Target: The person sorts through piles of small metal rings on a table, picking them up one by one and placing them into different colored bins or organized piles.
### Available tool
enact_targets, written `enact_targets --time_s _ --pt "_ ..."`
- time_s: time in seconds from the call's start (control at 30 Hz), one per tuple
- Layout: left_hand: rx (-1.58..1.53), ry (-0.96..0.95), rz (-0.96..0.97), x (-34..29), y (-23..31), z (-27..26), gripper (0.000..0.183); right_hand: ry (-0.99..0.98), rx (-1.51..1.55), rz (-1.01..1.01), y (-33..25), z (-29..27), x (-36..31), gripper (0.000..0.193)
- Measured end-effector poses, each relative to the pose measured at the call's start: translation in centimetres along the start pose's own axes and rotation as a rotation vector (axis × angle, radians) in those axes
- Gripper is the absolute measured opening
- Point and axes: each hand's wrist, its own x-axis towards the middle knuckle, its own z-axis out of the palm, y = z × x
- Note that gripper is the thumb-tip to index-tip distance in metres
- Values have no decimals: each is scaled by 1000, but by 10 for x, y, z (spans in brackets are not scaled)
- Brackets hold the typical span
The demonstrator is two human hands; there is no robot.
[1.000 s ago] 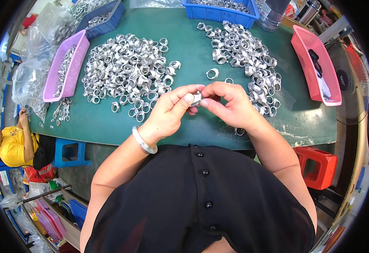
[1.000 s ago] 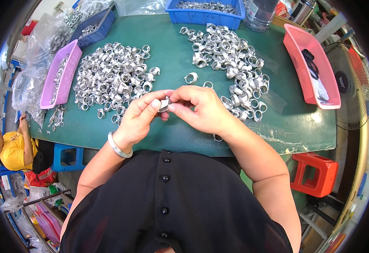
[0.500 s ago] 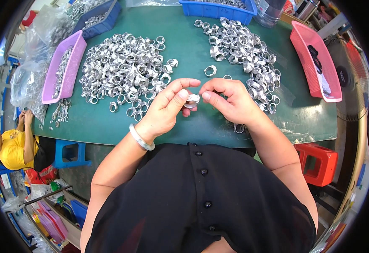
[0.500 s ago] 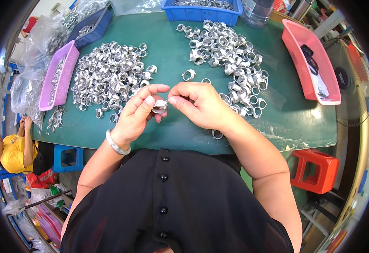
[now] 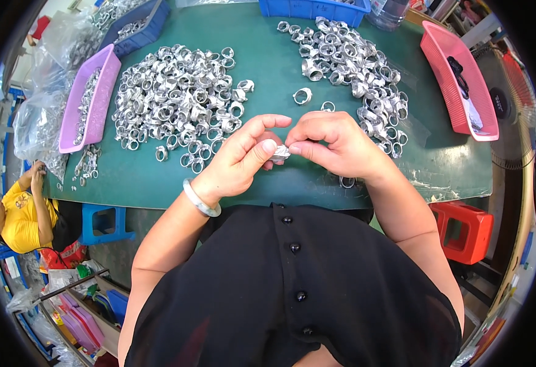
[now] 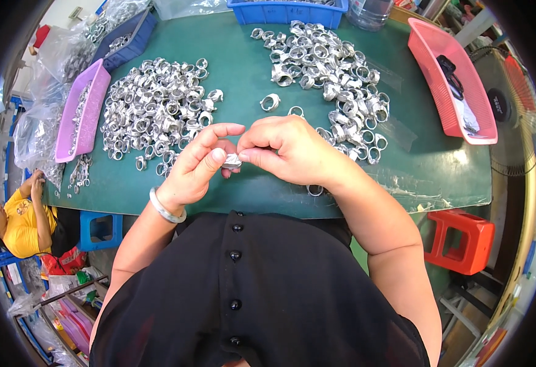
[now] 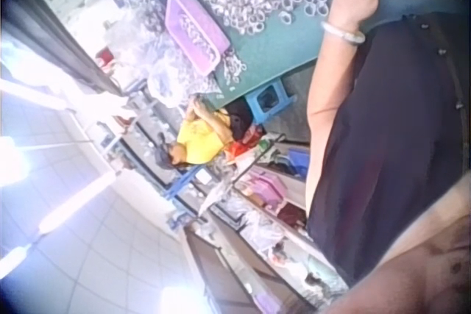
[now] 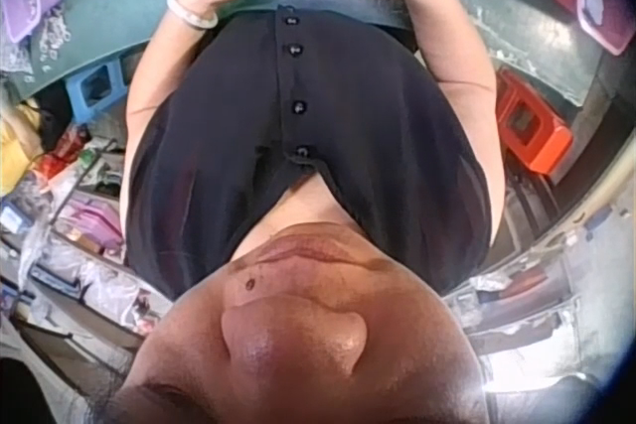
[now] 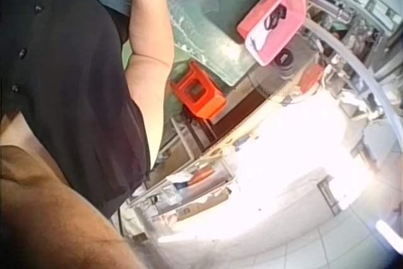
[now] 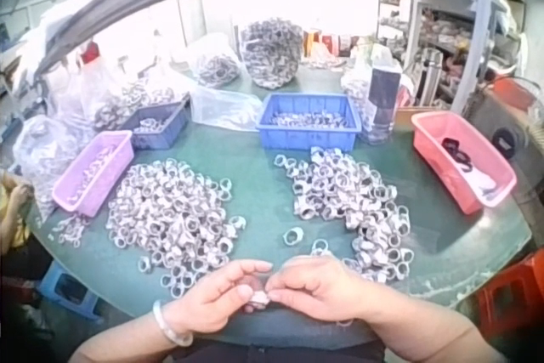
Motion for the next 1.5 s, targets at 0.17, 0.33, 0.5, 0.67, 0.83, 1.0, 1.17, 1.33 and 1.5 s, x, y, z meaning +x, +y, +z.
enact_targets --time_s 0.17,0.33,0.5,0.67,0.83,1.0,1.17,1.33,1.5 --pt "10 -18 -42 1 2 -2 38 -32 -24 -15 1 -2 1 6" --pt "10 -52 -69 -6 2 2 38 -53 -27 -82 0 2 -5 5" --pt "0 -47 -106 0 3 -1 37 -84 -46 -77 5 0 0 5" --pt "-15 -60 -77 -2 -6 -4 35 -58 -68 -75 2 3 -1 6" --pt "-187 -34 -40 0 -12 -4 34 13 -33 -82 2 3 0 11" --pt "-220 -34 -17 3 -10 -7 34 -21 27 -18 -4 1 3 14" --pt "-239 -55 -14 0 -12 -5 35 -33 33 -32 -6 3 1 15" --pt "-259 -40 -26 0 -11 -4 35 -25 8 -33 -6 3 2 16" --pt "-344 -33 -43 0 -13 -4 34 10 -30 -81 -3 3 2 18"
